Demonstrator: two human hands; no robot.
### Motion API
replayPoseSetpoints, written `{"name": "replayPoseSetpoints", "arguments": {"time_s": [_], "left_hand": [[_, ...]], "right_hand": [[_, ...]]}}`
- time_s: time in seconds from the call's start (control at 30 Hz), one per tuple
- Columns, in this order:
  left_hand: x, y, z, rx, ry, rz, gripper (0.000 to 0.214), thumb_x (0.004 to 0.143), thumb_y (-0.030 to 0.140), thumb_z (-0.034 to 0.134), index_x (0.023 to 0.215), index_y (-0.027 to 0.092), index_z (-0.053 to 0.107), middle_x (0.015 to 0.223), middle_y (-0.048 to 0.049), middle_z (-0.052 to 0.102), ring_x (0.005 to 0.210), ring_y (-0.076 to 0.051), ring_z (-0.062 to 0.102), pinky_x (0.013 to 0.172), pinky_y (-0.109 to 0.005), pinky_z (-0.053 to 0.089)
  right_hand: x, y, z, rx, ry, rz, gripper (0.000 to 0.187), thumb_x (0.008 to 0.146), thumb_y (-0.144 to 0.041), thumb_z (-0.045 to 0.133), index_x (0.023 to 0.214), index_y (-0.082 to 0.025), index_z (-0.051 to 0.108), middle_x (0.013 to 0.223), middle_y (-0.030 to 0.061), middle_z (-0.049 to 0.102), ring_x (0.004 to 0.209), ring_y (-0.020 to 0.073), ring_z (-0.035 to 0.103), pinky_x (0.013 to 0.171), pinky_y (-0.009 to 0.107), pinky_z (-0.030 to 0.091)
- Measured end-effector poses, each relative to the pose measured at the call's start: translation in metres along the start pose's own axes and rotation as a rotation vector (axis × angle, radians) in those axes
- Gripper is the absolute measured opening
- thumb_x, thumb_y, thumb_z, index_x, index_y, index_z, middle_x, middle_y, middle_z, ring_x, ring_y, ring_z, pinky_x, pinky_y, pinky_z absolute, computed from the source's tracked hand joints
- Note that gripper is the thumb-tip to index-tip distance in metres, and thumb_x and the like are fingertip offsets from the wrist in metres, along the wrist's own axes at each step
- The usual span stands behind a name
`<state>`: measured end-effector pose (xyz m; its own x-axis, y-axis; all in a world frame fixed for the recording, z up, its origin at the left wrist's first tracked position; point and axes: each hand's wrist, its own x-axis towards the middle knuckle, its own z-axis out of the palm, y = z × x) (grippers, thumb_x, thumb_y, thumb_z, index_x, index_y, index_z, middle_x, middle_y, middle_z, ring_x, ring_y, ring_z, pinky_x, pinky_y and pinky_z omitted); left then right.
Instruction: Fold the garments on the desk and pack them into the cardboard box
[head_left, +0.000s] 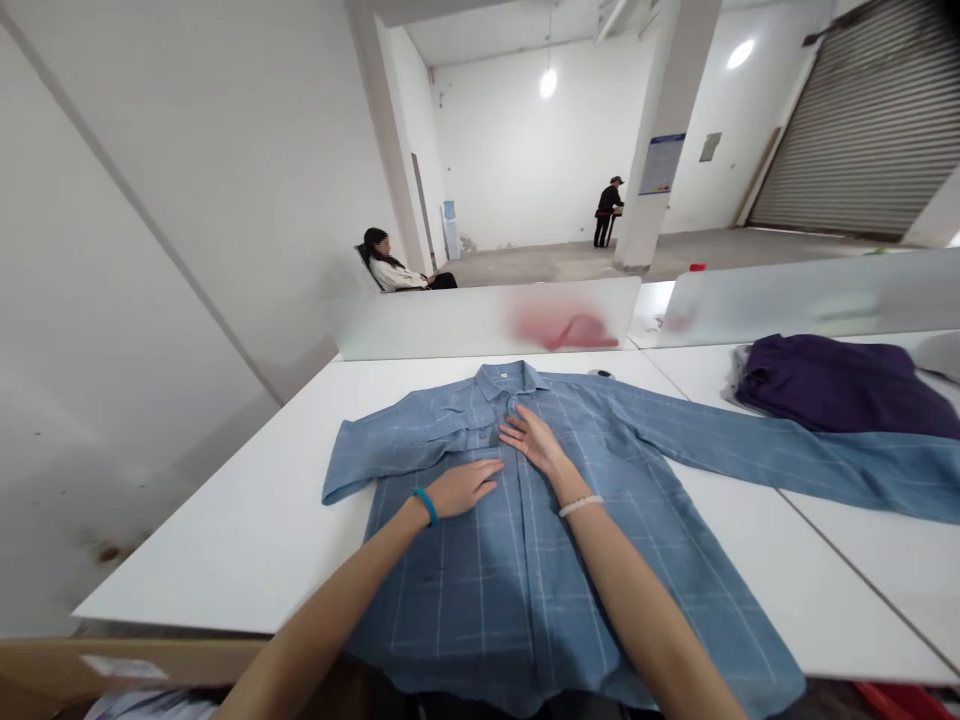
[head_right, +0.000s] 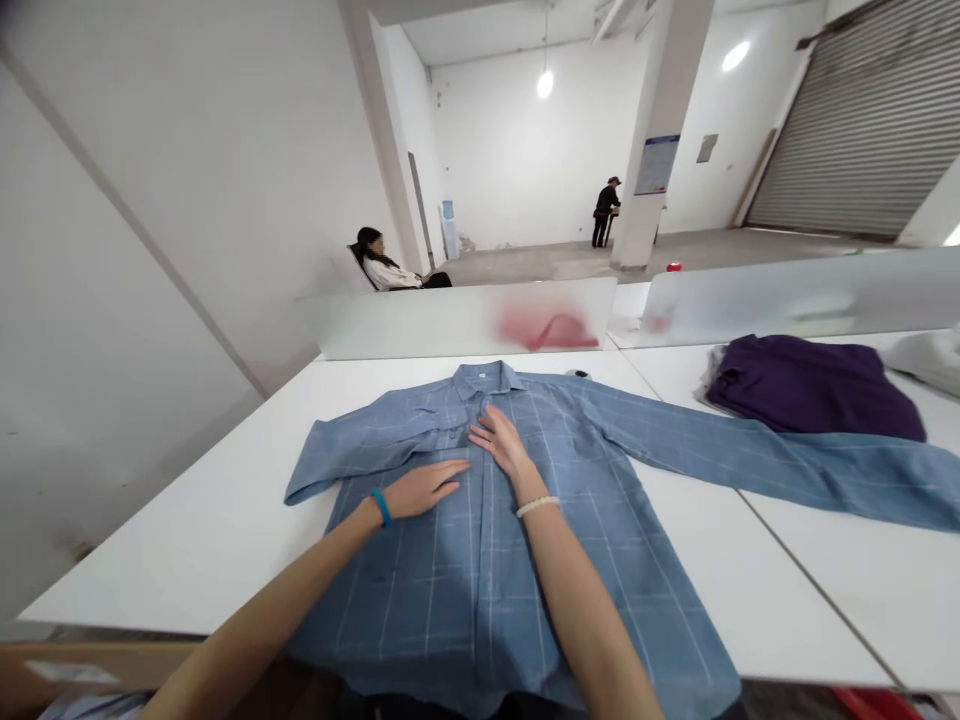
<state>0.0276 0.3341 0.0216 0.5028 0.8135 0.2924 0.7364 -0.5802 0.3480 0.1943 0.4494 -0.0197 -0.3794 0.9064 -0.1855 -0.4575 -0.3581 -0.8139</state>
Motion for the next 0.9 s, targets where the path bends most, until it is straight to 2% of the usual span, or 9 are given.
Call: {"name": "replayPoseSetpoints", "arguments": {"time_s": [0.13, 0.23, 0.37, 0.43, 0.53, 0.67, 0.77, 0.83, 0.9], "left_hand": [[-0.021, -0.014, 0.003, 0.044, 0.072, -0.12, 0.029, 0.09, 0.037, 0.053, 0.116, 0.025, 0.058, 0.126, -0.0084, 0.054, 0.108, -0.02, 0.056, 0.091, -0.04, 0.049], [-0.029, -0.026, 0.01, 0.06, 0.132, -0.24, 0.041, 0.092, 0.039, 0.047, 0.128, 0.022, 0.048, 0.136, -0.0128, 0.047, 0.121, -0.026, 0.049, 0.1, -0.049, 0.042], [-0.021, -0.032, 0.032, -0.091, 0.252, -0.537, 0.055, 0.094, 0.043, 0.033, 0.141, 0.016, 0.028, 0.135, -0.019, 0.051, 0.127, -0.028, 0.048, 0.101, -0.047, 0.042], [-0.011, -0.033, 0.041, -0.18, 0.276, -0.608, 0.062, 0.093, 0.045, 0.034, 0.144, 0.015, 0.021, 0.131, -0.0198, 0.055, 0.125, -0.028, 0.05, 0.098, -0.046, 0.044], [-0.002, -0.036, 0.048, -0.205, 0.297, -0.616, 0.066, 0.09, 0.045, 0.039, 0.146, 0.014, 0.021, 0.136, -0.0192, 0.051, 0.127, -0.028, 0.048, 0.101, -0.045, 0.042], [-0.002, -0.037, 0.051, -0.198, 0.408, -0.537, 0.069, 0.088, 0.047, 0.042, 0.146, 0.013, 0.024, 0.146, -0.0168, 0.039, 0.136, -0.025, 0.036, 0.111, -0.042, 0.031], [-0.006, -0.031, 0.049, -0.224, 0.423, -0.481, 0.073, 0.086, 0.049, 0.047, 0.147, 0.015, 0.022, 0.148, -0.0151, 0.037, 0.138, -0.024, 0.033, 0.114, -0.042, 0.027], [-0.007, -0.026, 0.046, -0.246, 0.396, -0.456, 0.074, 0.086, 0.047, 0.049, 0.147, 0.017, 0.022, 0.149, -0.0148, 0.035, 0.138, -0.025, 0.033, 0.114, -0.043, 0.027], [-0.008, -0.021, 0.043, -0.272, 0.374, -0.419, 0.073, 0.086, 0.047, 0.049, 0.147, 0.017, 0.021, 0.151, -0.014, 0.032, 0.138, -0.025, 0.032, 0.114, -0.042, 0.027]], "right_hand": [[0.001, 0.009, 0.005, -0.114, -0.051, -0.065, 0.016, 0.072, -0.022, 0.069, 0.088, -0.019, 0.066, 0.095, 0.004, 0.064, 0.088, 0.0134, 0.062, 0.083, 0.028, 0.052], [0.003, 0.012, 0.006, -0.147, -0.069, -0.075, 0.015, 0.069, -0.02, 0.07, 0.084, -0.018, 0.07, 0.09, 0.0038, 0.064, 0.089, 0.0138, 0.06, 0.087, 0.029, 0.05], [0.005, 0.011, 0.002, -0.15, -0.098, -0.067, 0.018, 0.068, -0.021, 0.07, 0.086, -0.019, 0.071, 0.091, 0.0031, 0.065, 0.089, 0.0128, 0.06, 0.088, 0.029, 0.049], [0.006, 0.011, 0.0, -0.146, -0.108, -0.062, 0.019, 0.068, -0.021, 0.071, 0.087, -0.02, 0.071, 0.092, 0.0032, 0.065, 0.089, 0.0126, 0.06, 0.088, 0.029, 0.05], [0.007, 0.01, -0.001, -0.145, -0.107, -0.055, 0.019, 0.068, -0.023, 0.072, 0.086, -0.02, 0.071, 0.094, 0.004, 0.066, 0.091, 0.0132, 0.06, 0.086, 0.029, 0.051], [0.006, 0.008, 0.001, -0.155, -0.112, -0.042, 0.02, 0.071, -0.026, 0.072, 0.09, -0.02, 0.071, 0.099, 0.0046, 0.066, 0.089, 0.0135, 0.063, 0.083, 0.027, 0.052], [0.002, 0.004, 0.003, -0.136, -0.144, -0.03, 0.032, 0.076, -0.03, 0.069, 0.108, -0.026, 0.067, 0.104, 0.0034, 0.065, 0.083, 0.0124, 0.066, 0.079, 0.026, 0.053], [-0.002, 0.002, 0.005, -0.096, -0.206, 0.002, 0.045, 0.08, -0.032, 0.066, 0.124, -0.031, 0.058, 0.104, 0.0026, 0.065, 0.08, 0.0128, 0.068, 0.076, 0.027, 0.054], [-0.007, 0.001, 0.007, -0.061, -0.278, 0.047, 0.05, 0.082, -0.035, 0.064, 0.13, -0.033, 0.052, 0.102, 0.0022, 0.065, 0.077, 0.0132, 0.068, 0.069, 0.025, 0.054]]}}
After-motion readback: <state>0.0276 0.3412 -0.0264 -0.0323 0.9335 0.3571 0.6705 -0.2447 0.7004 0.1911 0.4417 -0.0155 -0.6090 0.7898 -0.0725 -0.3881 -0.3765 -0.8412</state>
